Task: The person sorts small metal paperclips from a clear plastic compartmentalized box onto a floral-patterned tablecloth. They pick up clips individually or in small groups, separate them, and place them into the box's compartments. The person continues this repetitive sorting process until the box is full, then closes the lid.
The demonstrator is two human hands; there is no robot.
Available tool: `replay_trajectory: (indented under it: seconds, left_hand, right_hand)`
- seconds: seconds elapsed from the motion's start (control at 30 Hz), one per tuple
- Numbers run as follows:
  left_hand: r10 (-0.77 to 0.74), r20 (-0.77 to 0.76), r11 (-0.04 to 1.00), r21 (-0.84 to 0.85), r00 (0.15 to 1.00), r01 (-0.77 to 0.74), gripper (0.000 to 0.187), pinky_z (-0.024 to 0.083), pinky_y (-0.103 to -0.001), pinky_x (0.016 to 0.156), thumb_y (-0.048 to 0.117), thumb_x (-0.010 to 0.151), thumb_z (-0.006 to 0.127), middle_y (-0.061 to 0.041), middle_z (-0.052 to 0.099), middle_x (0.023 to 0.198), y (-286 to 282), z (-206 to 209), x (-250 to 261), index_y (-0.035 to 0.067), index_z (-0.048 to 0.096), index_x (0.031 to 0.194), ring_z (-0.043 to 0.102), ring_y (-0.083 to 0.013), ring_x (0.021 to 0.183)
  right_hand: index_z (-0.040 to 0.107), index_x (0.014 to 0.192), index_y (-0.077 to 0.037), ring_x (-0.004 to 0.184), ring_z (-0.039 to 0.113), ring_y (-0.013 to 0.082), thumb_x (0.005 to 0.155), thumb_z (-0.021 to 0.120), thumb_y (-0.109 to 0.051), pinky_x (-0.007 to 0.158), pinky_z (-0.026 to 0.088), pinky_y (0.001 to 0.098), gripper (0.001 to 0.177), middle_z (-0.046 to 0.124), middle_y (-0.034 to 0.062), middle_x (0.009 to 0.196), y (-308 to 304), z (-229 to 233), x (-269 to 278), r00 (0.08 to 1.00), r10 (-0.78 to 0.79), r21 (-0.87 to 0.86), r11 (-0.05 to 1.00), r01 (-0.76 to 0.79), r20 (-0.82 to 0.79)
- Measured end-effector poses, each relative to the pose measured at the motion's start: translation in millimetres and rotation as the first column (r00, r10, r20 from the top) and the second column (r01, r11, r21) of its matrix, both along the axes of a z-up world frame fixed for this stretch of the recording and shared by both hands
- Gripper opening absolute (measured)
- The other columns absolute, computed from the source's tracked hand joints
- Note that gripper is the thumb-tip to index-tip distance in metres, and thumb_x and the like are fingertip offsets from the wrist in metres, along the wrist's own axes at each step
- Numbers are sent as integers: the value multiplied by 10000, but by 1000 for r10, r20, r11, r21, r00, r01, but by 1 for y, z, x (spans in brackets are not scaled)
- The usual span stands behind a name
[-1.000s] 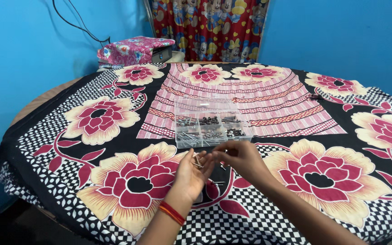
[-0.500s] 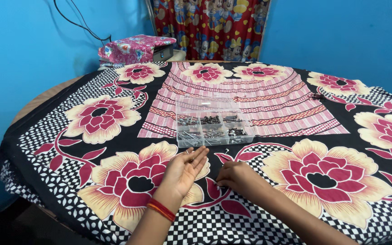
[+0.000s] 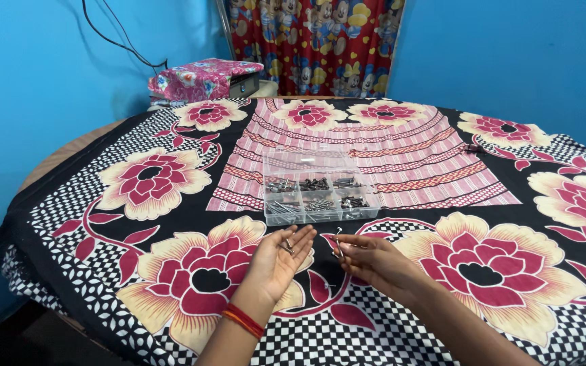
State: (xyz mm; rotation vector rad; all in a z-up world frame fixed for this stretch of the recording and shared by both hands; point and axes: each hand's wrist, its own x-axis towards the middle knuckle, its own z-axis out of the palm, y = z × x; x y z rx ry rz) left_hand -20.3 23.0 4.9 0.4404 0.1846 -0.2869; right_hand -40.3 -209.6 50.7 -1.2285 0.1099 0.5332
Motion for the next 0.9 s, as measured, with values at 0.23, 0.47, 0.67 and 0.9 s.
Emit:
replay_trajectory:
  seconds: [0.23,0.47,0.67,0.9]
  left_hand:
    - [-24,-51,999,44,998,26,271,562,-425,1013,230,1008,533,-252,687,1182,-11,-6,2,-17,541,1122,684,-352,1139]
    - [-83,-25,996,-29,996,82,452,576,-436,1013,362,1000,529,-260,677,1123,-24,-1,-5,-68,545,1138,689,-367,1114]
    - [-48,-59,999,-2,997,48,384,564,-415,1006,307,1014,554,-272,677,1174,-13,2,1,-49,537,1158,677,-362,1138]
    - [-23,-69,999,38,997,26,410,547,-412,1021,317,1005,546,-271,679,1170,-9,6,1,-58,542,1171,686,-355,1125]
  right_hand:
    - [607,1362,28,881,662,124,951,644,-107,826,570,255,434,702,102,1029,6,12,3,989,10,-178,984,16,148]
    - [704,1212,32,863,738,145,884,758,-217,761,590,269,415,795,118,988,32,35,22,838,153,-484,863,145,524]
    - [791,1089,-82,806,775,156,890,747,-235,753,614,298,255,817,110,955,10,17,39,804,271,-777,535,330,529]
    - [824,891,-56,761,725,291,829,779,-223,731,575,412,184,743,134,869,12,-16,42,555,533,-768,402,499,639]
